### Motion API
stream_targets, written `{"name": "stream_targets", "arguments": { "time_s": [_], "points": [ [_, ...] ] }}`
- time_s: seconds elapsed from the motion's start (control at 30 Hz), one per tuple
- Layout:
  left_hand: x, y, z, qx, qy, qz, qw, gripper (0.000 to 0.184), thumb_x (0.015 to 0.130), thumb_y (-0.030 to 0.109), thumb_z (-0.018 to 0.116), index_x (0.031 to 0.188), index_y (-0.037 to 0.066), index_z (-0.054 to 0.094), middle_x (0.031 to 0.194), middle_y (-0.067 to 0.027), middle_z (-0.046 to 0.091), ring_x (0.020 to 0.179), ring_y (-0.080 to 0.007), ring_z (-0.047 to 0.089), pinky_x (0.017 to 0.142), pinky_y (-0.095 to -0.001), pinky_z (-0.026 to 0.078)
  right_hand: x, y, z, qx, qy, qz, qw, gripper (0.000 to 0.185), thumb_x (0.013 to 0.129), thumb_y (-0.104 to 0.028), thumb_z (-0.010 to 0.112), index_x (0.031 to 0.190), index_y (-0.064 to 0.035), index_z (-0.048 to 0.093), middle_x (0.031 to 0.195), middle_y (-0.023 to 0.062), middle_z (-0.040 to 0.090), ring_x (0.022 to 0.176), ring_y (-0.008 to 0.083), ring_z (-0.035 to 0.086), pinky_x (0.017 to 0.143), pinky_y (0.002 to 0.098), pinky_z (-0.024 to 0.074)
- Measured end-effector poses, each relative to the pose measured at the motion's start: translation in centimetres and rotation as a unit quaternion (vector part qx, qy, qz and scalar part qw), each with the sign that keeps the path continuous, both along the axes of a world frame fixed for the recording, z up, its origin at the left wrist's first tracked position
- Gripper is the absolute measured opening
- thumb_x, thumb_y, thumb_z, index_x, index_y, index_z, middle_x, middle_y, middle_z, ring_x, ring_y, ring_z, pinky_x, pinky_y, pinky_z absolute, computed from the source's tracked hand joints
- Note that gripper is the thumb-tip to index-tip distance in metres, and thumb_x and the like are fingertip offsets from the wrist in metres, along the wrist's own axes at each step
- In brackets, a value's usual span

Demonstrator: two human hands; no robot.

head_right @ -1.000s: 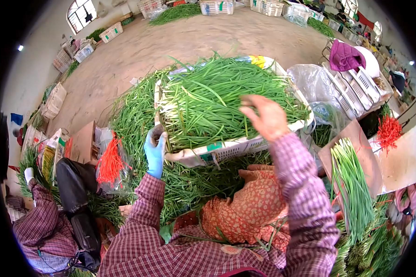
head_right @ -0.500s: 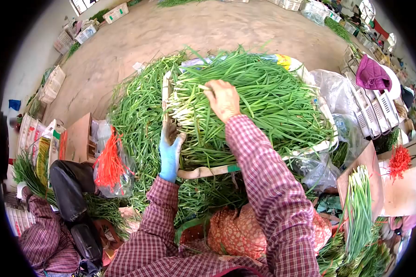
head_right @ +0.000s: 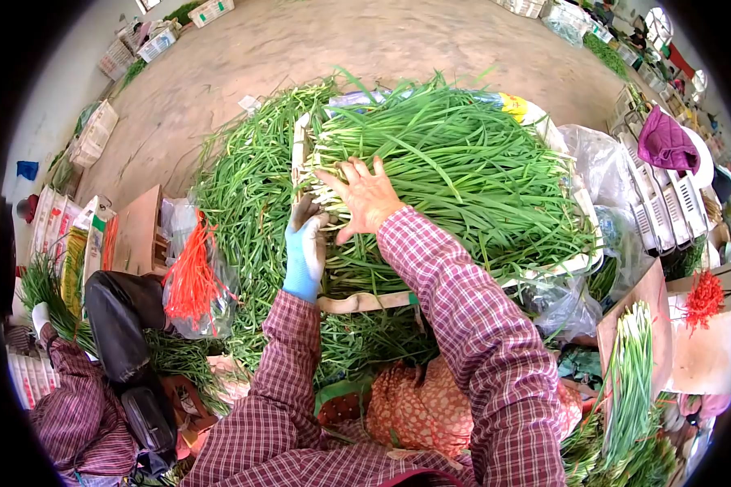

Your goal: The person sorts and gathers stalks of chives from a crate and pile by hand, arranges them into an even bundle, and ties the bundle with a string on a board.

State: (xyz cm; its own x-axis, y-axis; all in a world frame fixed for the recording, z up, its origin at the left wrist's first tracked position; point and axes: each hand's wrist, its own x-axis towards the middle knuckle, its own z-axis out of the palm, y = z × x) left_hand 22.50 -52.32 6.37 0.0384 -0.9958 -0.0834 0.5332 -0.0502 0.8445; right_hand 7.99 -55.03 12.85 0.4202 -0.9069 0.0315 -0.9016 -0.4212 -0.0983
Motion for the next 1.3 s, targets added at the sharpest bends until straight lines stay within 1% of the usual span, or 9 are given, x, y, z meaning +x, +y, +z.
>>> {"name": "stream_targets", "arguments": {
  "time_s": [0.27,0.33,0.47,0.67,0.87,1.0,1.1,1.23,1.3],
  "points": [
    [-1.4,1.2,6.2,-0.148,-0.082,-0.068,0.983,0.058,0.083,0.001,0.059,0.136,-0.008,0.038,0.120,-0.0164,0.055,0.108,-0.0222,0.055,0.094,-0.0340,0.047,-3.1,0.4,0.9,-0.111,-0.221,-0.025,0.969,0.067,0.061,-0.022,0.082,0.122,-0.0194,0.053,0.096,0.0087,0.063,0.095,0.0293,0.060,0.097,0.0412,0.0426],
    [-0.9,1.7,9.9,-0.173,-0.121,-0.086,0.974,0.053,0.086,0.007,0.059,0.135,-0.004,0.042,0.124,-0.0186,0.055,0.112,-0.0244,0.055,0.098,-0.0368,0.045,-4.2,1.0,3.2,-0.070,-0.294,-0.096,0.948,0.054,0.066,-0.022,0.080,0.114,-0.0173,0.056,0.099,0.0067,0.066,0.087,0.0224,0.065,0.081,0.0360,0.0547],
    [3.0,2.2,11.1,-0.220,-0.184,0.051,0.957,0.055,0.089,0.018,0.058,0.136,-0.003,0.040,0.127,-0.0201,0.054,0.117,-0.0268,0.054,0.101,-0.0382,0.043,-9.3,1.8,5.8,-0.088,-0.487,-0.110,0.862,0.054,0.069,-0.016,0.078,0.116,-0.0115,0.053,0.104,0.0034,0.066,0.094,0.0144,0.064,0.088,0.0286,0.0524],
    [2.6,6.2,3.8,-0.123,-0.306,-0.078,0.941,0.116,0.065,0.063,0.075,0.145,-0.003,0.022,0.147,-0.0251,0.029,0.136,-0.0350,0.031,0.111,-0.0470,0.029,-11.6,2.2,6.5,-0.110,-0.605,-0.086,0.784,0.060,0.070,-0.007,0.078,0.123,-0.0055,0.049,0.112,0.0026,0.063,0.101,0.0111,0.058,0.092,0.0263,0.0458],
    [-4.1,1.3,3.0,-0.185,-0.456,-0.108,0.864,0.133,0.057,0.051,0.085,0.146,-0.004,0.004,0.151,-0.0233,0.017,0.139,-0.0342,0.022,0.113,-0.0425,0.023,-11.2,3.5,6.9,-0.078,-0.600,-0.076,0.792,0.063,0.069,-0.007,0.079,0.125,-0.0078,0.049,0.114,0.0030,0.060,0.105,0.0116,0.057,0.095,0.0264,0.0454],
    [-8.1,-0.8,6.3,-0.211,-0.064,-0.180,0.959,0.096,0.072,0.012,0.081,0.144,0.002,0.018,0.130,-0.0127,0.049,0.112,-0.0208,0.055,0.091,-0.0325,0.052,-10.4,4.3,7.5,-0.060,-0.580,-0.070,0.810,0.077,0.067,-0.014,0.082,0.134,-0.0098,0.043,0.122,0.0086,0.057,0.112,0.0171,0.056,0.100,0.0309,0.0439],
    [-9.4,-1.8,7.0,-0.232,-0.091,-0.228,0.941,0.056,0.076,0.002,0.073,0.127,0.001,0.047,0.116,-0.0097,0.059,0.101,-0.0175,0.061,0.083,-0.0301,0.054,-10.4,4.5,7.5,-0.049,-0.537,-0.070,0.839,0.092,0.064,-0.027,0.086,0.139,-0.0089,0.037,0.125,0.0130,0.056,0.115,0.0221,0.055,0.103,0.0344,0.0406],
    [-10.6,-1.8,7.0,-0.093,0.075,-0.286,0.951,0.079,0.066,0.000,0.081,0.131,0.001,0.037,0.126,-0.0107,0.054,0.110,-0.0210,0.058,0.091,-0.0344,0.052,-11.4,4.9,7.9,-0.062,-0.436,-0.032,0.897,0.099,0.060,-0.040,0.085,0.140,-0.0094,0.036,0.133,0.0156,0.045,0.125,0.0297,0.043,0.108,0.0401,0.0335],
    [-10.9,-2.0,7.0,-0.209,-0.070,-0.288,0.932,0.063,0.080,0.011,0.073,0.131,0.003,0.038,0.131,-0.0137,0.050,0.113,-0.0239,0.057,0.090,-0.0393,0.053,-11.6,5.8,8.5,-0.121,-0.283,-0.073,0.949,0.107,0.055,-0.048,0.085,0.141,-0.0101,0.035,0.135,0.0167,0.039,0.128,0.0351,0.037,0.109,0.0441,0.0309]
  ]
}}
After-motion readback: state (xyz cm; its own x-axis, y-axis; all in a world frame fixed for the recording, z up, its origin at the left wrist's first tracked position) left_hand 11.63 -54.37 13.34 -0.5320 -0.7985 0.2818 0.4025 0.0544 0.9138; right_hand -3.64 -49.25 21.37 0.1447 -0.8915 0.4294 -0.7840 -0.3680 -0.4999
